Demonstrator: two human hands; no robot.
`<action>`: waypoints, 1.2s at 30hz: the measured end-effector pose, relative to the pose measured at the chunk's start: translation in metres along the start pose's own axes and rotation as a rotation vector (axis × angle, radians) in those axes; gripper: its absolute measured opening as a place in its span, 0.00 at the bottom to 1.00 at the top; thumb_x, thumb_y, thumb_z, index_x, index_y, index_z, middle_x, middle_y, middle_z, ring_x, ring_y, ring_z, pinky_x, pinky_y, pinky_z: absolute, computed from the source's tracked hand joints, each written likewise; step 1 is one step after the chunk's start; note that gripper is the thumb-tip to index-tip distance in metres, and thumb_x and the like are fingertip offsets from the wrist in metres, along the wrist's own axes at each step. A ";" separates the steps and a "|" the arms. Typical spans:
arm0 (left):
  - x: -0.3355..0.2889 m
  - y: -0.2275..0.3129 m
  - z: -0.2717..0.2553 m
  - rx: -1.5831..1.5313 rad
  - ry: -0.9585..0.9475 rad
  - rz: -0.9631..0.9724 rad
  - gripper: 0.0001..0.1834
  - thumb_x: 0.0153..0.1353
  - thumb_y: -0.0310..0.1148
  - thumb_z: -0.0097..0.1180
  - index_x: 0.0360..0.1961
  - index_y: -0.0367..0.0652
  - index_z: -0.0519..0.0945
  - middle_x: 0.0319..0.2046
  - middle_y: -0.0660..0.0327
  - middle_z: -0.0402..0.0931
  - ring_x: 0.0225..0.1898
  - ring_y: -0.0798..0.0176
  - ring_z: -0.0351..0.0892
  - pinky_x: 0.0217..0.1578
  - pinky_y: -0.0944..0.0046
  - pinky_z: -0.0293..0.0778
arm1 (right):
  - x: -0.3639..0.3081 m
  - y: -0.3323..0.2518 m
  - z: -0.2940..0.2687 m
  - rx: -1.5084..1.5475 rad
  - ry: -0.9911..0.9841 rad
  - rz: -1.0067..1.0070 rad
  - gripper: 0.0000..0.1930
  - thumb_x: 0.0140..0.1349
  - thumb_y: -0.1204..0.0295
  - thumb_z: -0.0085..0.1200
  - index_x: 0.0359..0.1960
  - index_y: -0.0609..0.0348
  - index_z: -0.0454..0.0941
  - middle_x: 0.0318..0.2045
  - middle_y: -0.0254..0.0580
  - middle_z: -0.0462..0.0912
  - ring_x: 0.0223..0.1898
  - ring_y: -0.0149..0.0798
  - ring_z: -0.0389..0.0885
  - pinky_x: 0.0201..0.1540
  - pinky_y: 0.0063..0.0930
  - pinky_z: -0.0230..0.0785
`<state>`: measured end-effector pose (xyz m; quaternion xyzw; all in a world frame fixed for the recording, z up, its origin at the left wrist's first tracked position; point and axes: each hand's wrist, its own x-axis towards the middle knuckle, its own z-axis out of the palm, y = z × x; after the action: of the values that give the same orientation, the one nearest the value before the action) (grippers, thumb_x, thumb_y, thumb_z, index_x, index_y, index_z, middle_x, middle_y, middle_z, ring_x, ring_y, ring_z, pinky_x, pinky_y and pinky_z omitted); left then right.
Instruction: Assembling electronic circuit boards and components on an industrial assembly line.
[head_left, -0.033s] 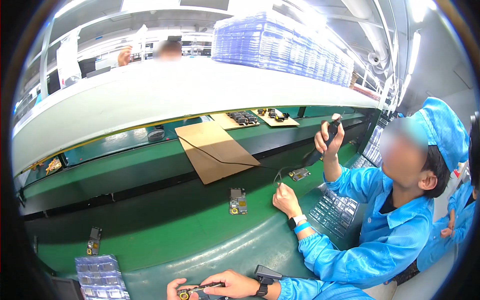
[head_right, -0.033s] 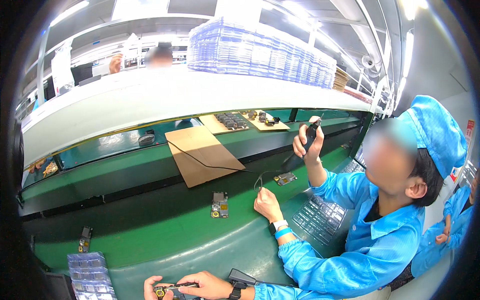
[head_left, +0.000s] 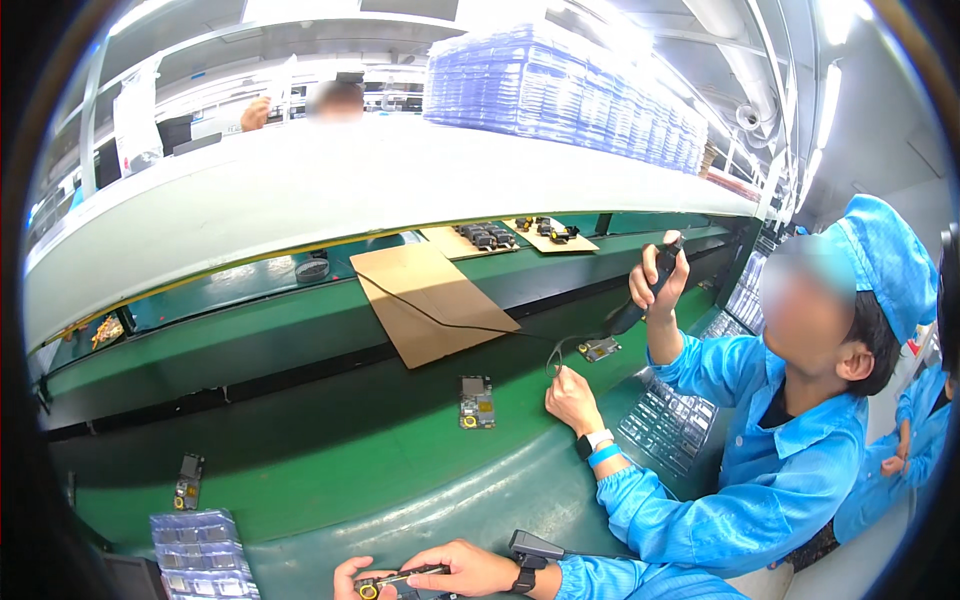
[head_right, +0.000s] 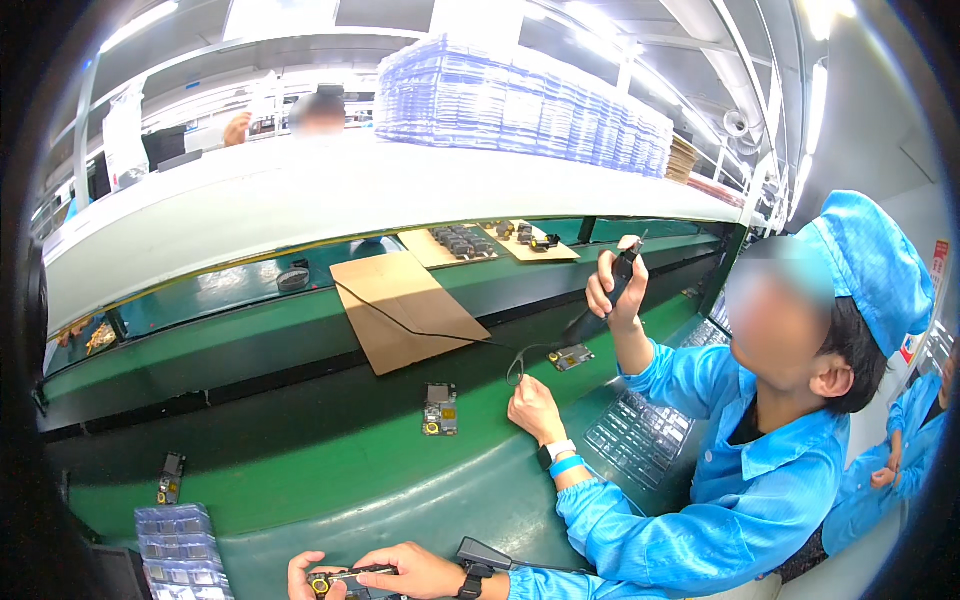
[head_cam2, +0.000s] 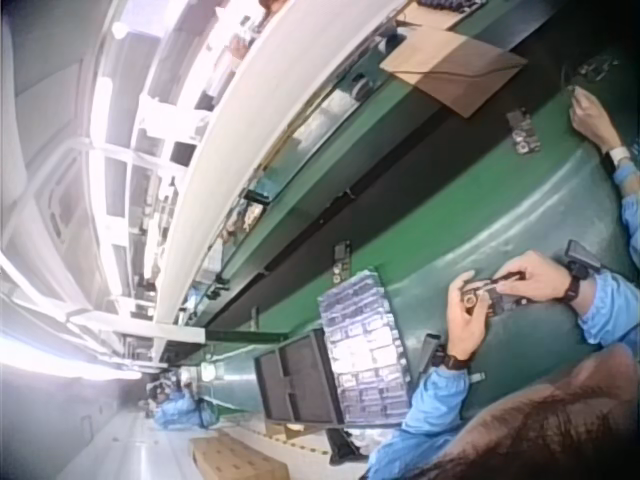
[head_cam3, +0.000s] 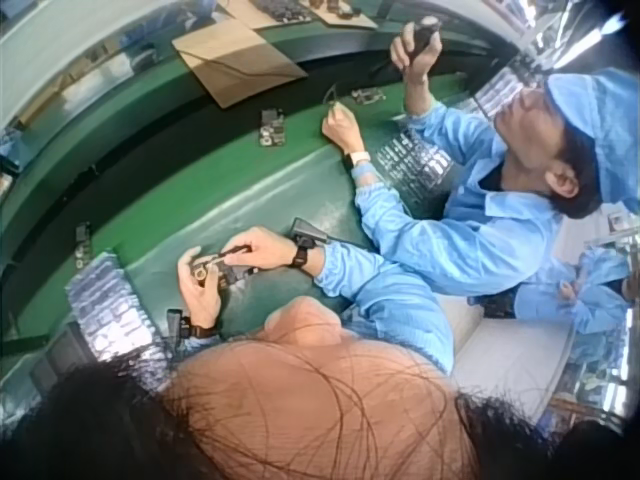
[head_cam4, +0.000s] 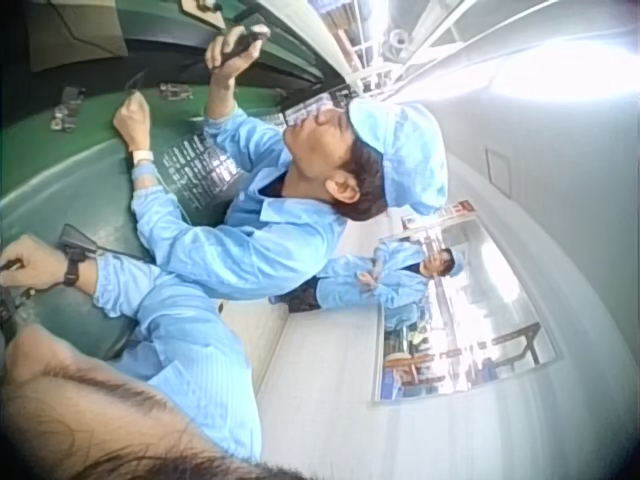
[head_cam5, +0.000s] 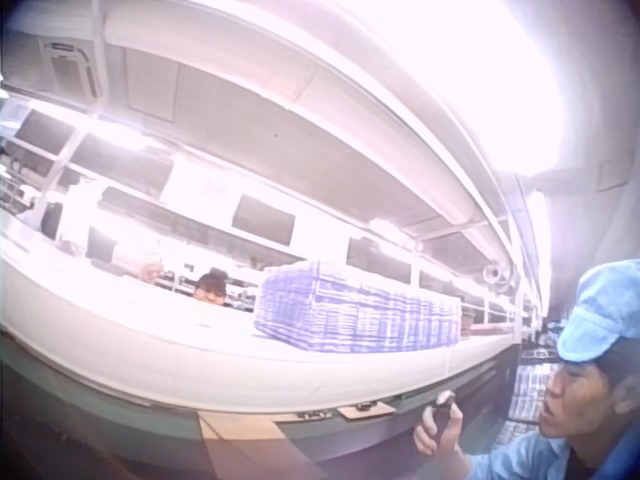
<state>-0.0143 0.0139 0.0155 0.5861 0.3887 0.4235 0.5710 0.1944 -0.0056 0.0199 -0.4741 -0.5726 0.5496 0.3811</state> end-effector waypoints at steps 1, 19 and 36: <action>0.000 0.000 0.000 0.000 0.000 0.000 0.23 0.68 0.28 0.59 0.61 0.36 0.69 0.43 0.55 0.81 0.42 0.64 0.80 0.46 0.65 0.77 | 0.000 0.000 0.000 0.000 0.001 -0.002 0.12 0.68 0.66 0.62 0.46 0.63 0.85 0.36 0.44 0.89 0.37 0.33 0.85 0.42 0.29 0.77; 0.002 -0.011 -0.003 -0.047 -0.029 0.029 0.23 0.69 0.25 0.57 0.63 0.38 0.67 0.42 0.57 0.80 0.36 0.68 0.78 0.39 0.69 0.76 | 0.000 -0.001 -0.003 -0.129 0.047 -0.096 0.13 0.67 0.65 0.62 0.45 0.62 0.85 0.35 0.47 0.88 0.34 0.37 0.86 0.39 0.31 0.77; 0.015 -0.020 -0.007 -0.170 0.003 -0.109 0.26 0.65 0.24 0.63 0.63 0.41 0.69 0.39 0.60 0.81 0.34 0.69 0.78 0.36 0.70 0.75 | -0.002 0.006 -0.005 -0.193 0.093 -0.236 0.14 0.63 0.59 0.62 0.41 0.56 0.86 0.30 0.49 0.87 0.30 0.48 0.87 0.32 0.37 0.76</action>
<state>-0.0151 0.0310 -0.0035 0.5129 0.3837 0.4241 0.6402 0.2008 -0.0068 0.0146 -0.4628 -0.6564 0.4207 0.4219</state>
